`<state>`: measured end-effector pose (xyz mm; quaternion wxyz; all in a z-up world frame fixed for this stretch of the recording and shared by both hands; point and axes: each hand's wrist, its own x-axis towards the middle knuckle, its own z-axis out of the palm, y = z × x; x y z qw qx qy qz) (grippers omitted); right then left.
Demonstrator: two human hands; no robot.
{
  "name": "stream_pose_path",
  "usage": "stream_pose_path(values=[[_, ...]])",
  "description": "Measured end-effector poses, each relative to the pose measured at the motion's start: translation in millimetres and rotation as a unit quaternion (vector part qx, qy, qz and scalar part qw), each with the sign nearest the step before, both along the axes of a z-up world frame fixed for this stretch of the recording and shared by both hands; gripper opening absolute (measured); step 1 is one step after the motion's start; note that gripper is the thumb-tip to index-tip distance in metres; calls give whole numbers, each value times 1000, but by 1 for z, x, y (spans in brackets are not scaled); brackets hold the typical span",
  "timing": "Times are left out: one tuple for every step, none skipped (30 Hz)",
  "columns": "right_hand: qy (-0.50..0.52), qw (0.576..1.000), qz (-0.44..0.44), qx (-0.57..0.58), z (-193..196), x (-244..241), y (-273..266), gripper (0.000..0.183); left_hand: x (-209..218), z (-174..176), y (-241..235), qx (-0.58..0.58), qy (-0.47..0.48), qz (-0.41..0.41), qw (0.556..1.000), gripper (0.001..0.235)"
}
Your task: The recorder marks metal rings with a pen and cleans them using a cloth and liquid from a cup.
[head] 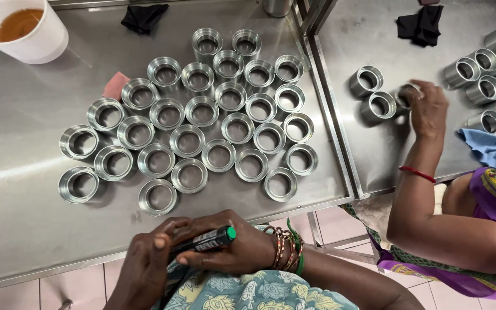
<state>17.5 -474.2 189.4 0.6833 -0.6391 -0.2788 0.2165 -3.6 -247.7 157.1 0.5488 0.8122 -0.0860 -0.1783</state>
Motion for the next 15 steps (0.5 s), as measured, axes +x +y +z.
stream_pose_path(values=[[-7,1000,4,-26,2,1,0,33,0,1,2,11,16,22,1000,79],[-8,1000,4,-27,6,2,-4,33,0,5,7,10,15,23,1000,79],[25,998,1,-52,9,4,-9,40,0,8,13,75,44,47,995,65],[58,995,-1,-77,12,7,-13,47,0,12,19,138,73,71,985,56],[57,996,4,-75,16,8,-11,47,-2,23,23,140,73,76,984,56],[51,994,14,-100,19,8,-10,44,-5,33,27,196,68,87,975,62],[45,990,23,-128,23,8,-9,41,-8,43,30,248,64,97,962,74],[46,990,29,-128,27,5,-6,41,-13,46,32,248,66,102,961,74],[-8,990,48,-133,30,3,-4,38,-17,50,34,216,6,96,972,77],[-62,986,67,-136,34,1,-2,36,-22,53,36,183,-56,91,977,80],[-62,986,73,-136,39,-1,0,36,-24,53,35,183,-53,96,977,80],[-86,985,78,-130,45,-2,2,35,-27,53,35,144,-105,73,981,75],[-111,982,83,-125,51,-3,3,35,-29,53,35,105,-158,52,980,69],[-111,982,89,-125,50,-4,3,35,-29,52,33,106,-157,57,980,69],[-114,981,88,-132,49,-4,3,35,-28,50,33,100,-156,42,982,70]])
